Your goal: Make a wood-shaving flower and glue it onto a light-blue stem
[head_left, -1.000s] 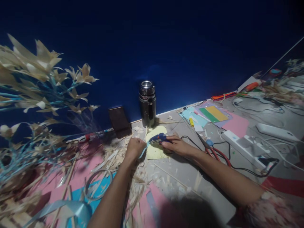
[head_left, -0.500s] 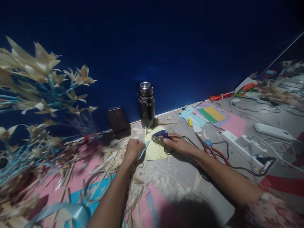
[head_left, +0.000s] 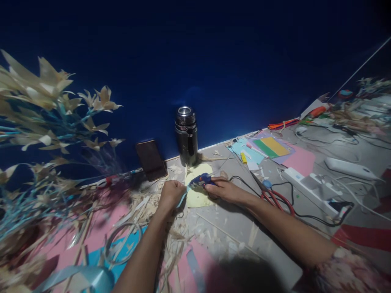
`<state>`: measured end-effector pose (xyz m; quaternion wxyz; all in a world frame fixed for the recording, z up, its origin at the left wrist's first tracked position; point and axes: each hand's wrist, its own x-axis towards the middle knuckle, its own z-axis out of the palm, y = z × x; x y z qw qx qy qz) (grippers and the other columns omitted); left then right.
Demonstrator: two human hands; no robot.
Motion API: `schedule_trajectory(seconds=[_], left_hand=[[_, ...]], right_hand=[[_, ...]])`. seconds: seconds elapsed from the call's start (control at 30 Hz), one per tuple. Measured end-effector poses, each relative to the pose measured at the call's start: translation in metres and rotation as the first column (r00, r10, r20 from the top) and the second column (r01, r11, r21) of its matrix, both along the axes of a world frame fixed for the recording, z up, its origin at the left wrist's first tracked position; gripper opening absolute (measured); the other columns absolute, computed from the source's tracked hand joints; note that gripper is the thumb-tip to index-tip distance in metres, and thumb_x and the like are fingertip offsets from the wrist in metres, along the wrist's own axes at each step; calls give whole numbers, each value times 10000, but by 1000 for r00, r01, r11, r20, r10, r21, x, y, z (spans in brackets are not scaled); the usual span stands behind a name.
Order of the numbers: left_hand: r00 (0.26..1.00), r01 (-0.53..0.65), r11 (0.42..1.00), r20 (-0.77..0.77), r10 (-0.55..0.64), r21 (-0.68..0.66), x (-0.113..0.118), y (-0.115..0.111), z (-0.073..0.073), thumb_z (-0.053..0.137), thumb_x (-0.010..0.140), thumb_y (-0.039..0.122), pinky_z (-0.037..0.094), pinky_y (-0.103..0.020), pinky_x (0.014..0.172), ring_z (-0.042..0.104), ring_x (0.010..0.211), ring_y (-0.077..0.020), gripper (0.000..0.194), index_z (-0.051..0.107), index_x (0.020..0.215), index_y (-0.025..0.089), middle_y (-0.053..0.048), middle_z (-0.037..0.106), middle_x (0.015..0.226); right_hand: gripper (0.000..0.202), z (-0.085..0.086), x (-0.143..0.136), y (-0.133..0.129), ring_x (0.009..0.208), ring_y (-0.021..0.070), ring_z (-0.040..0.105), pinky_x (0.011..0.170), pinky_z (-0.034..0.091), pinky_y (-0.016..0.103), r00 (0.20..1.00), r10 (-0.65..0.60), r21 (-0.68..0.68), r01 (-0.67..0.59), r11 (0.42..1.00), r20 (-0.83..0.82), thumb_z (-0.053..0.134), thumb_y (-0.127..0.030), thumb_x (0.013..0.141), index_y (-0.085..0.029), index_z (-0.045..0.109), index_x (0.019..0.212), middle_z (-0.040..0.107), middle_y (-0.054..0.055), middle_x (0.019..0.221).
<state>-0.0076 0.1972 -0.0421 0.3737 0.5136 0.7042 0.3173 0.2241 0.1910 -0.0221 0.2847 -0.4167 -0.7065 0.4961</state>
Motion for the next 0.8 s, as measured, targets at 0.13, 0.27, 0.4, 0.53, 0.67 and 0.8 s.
schedule_trajectory(seconds=[0.13, 0.27, 0.4, 0.53, 0.67, 0.8], left_hand=[[1000, 0, 1000, 10, 0, 0, 0, -1, 2, 593, 575, 191, 277, -247, 432, 436, 416, -130, 150, 549, 432, 184, 16, 475, 391], [1000, -2, 1000, 27, 3, -9, 1, -2, 2, 596, 571, 188, 281, -246, 424, 438, 402, -132, 142, 557, 434, 183, 11, 488, 385], [999, -9, 1000, 32, 9, -10, 1, -1, 1, 603, 564, 180, 290, -244, 421, 463, 411, -139, 125, 560, 447, 184, 0, 522, 403], [999, -6, 1000, 34, 6, -15, 1, -2, 1, 597, 575, 180, 290, -245, 416, 461, 398, -138, 134, 560, 446, 185, 0, 512, 392], [1000, -5, 1000, 29, 5, -21, 1, -2, 1, 598, 585, 193, 287, -249, 413, 469, 398, -142, 132, 568, 456, 184, -3, 518, 398], [1000, -5, 1000, 25, 5, -15, 0, -2, 1, 604, 581, 191, 286, -245, 421, 469, 410, -137, 137, 562, 451, 181, 2, 517, 404]], right_hand=[[446, -3, -3, 3, 660, 169, 476, 586, 367, 280, 1000, -31, 23, 31, 999, 2, 544, -574, 930, -163, 693, 843, 555, 33, 697], [444, -1, -1, 3, 633, 157, 463, 579, 367, 280, 999, -18, 45, 17, 999, 30, 504, -546, 955, -153, 696, 884, 560, 29, 703], [402, 0, -4, 3, 716, 191, 517, 695, 421, 324, 997, -23, 93, 16, 996, 74, 560, -526, 926, -179, 673, 756, 606, 50, 748], [381, 1, -5, 2, 792, 220, 538, 805, 445, 367, 995, -43, 129, 31, 991, 92, 514, -495, 958, -202, 685, 784, 635, 55, 776], [375, -1, -2, 1, 838, 237, 557, 894, 446, 405, 994, -22, 118, 10, 993, 105, 574, -500, 921, -213, 670, 701, 651, 55, 780], [371, -3, -1, -1, 891, 251, 562, 922, 431, 424, 998, -10, 93, 4, 996, 67, 524, -501, 949, -207, 686, 792, 669, 79, 874]])
